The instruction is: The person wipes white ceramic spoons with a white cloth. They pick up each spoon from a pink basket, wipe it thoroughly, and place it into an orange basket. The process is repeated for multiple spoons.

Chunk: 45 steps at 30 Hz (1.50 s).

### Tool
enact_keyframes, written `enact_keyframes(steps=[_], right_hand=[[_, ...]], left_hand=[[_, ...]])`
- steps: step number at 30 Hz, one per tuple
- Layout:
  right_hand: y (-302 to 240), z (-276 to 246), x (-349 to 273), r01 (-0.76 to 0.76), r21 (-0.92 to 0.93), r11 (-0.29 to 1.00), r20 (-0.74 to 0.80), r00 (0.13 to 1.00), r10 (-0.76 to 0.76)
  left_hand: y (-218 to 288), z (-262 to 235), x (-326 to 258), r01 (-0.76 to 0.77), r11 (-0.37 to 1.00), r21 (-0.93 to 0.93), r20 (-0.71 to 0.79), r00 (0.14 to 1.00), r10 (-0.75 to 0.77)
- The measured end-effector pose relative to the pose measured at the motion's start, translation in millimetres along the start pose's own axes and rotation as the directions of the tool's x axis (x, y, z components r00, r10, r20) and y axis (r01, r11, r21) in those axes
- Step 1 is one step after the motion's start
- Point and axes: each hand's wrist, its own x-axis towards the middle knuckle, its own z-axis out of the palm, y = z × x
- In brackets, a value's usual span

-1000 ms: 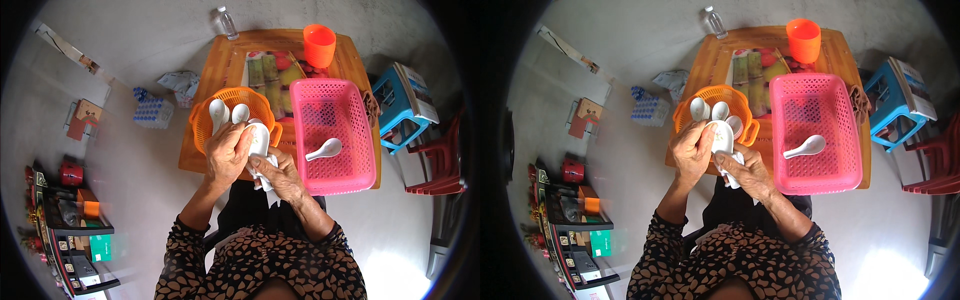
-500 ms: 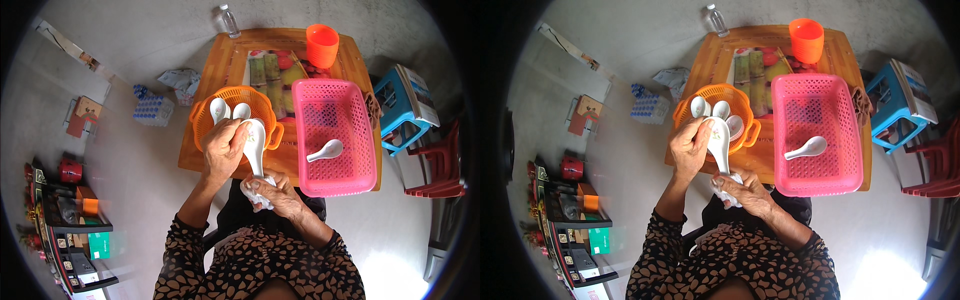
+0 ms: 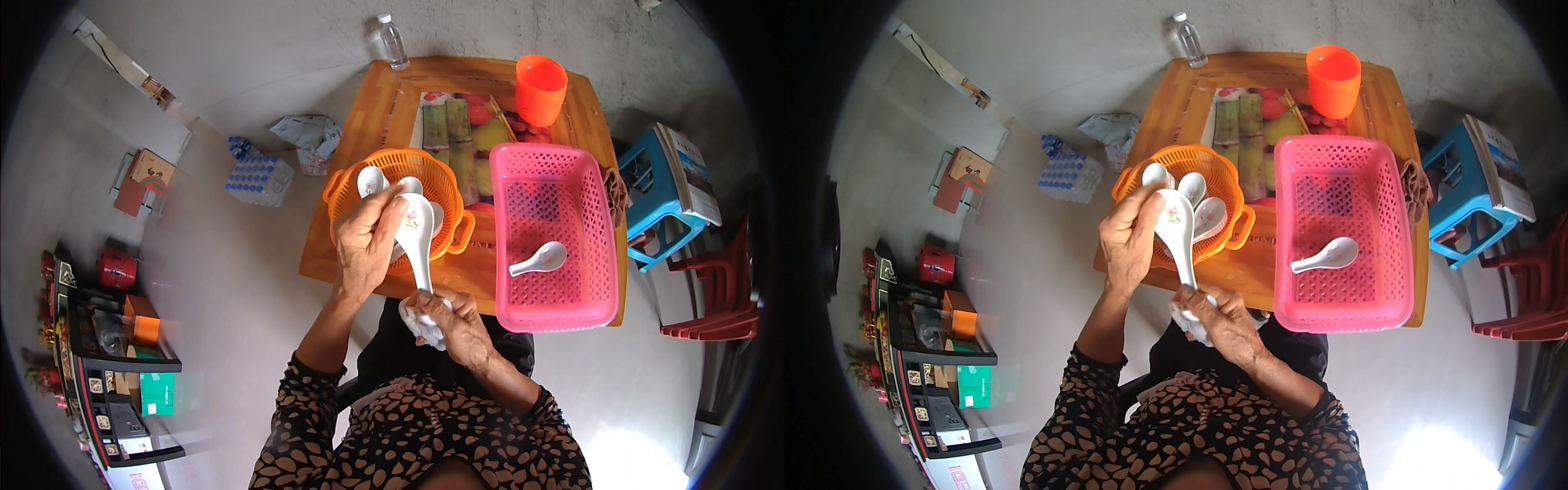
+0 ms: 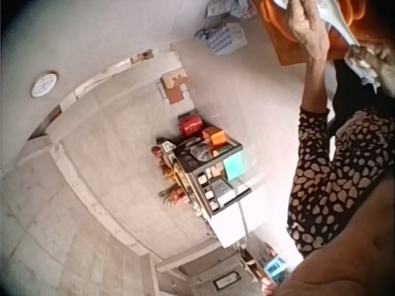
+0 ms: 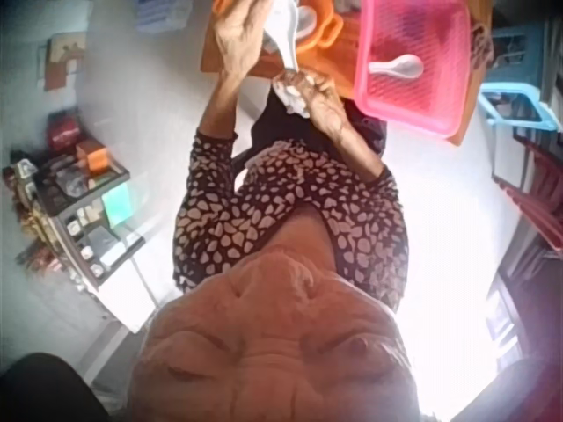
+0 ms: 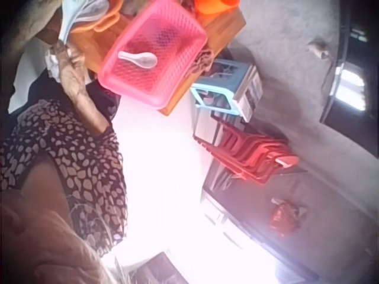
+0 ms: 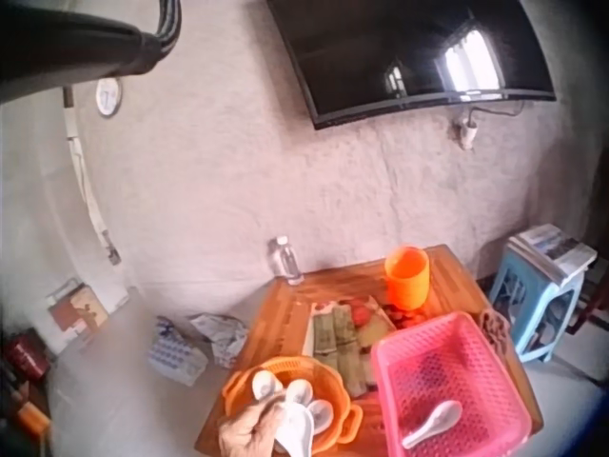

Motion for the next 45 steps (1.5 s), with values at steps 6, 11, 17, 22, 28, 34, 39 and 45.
enact_keyframes(steps=[6,11,17,22,28,34,39,45], right_hand=[[-1.8,-2.4,8.9,-0.013,0.19,0.982,-0.067,0.997,0.026],[13.3,2.5,7.2,-0.017,0.131,0.991,-0.057,0.998,0.024],[8.0,7.5,4.1,0.023,0.003,1.0,0.075,0.997,-0.023],[13.1,5.2,3.4,-0.019,-0.02,1.0,0.115,0.993,0.021],[29.8,1.6,1.6,-0.1,0.015,0.995,0.1,0.99,0.098],[33.8,-2.5,7.3,-0.191,0.016,0.982,0.07,0.979,0.189],[43.5,-9.3,11.4,-0.191,0.063,0.98,0.072,0.98,0.186],[39.5,-10.5,17.4,-0.225,0.087,0.971,0.097,0.972,0.216]], left_hand=[[-13.1,-9.8,-46.7,0.102,0.992,-0.075,0.157,0.984,-0.089],[4.6,-6.1,-71.7,0.338,0.939,-0.068,0.261,0.914,-0.31],[-8.5,-28.3,-50.6,0.378,0.922,-0.089,0.161,0.919,-0.361],[-28.6,-51.2,-18.0,0.236,0.961,0.146,0.007,0.971,-0.239],[-42.8,-45.8,-5.0,0.225,0.899,0.375,-0.035,0.973,-0.229],[-54.4,-18.0,-9.5,-0.046,0.781,0.623,0.073,0.997,0.001],[-58.6,-10.6,-3.4,-0.207,0.646,0.735,0.21,0.975,0.073],[-66.4,-5.7,-3.1,-0.222,0.625,0.748,0.231,0.97,0.068]])
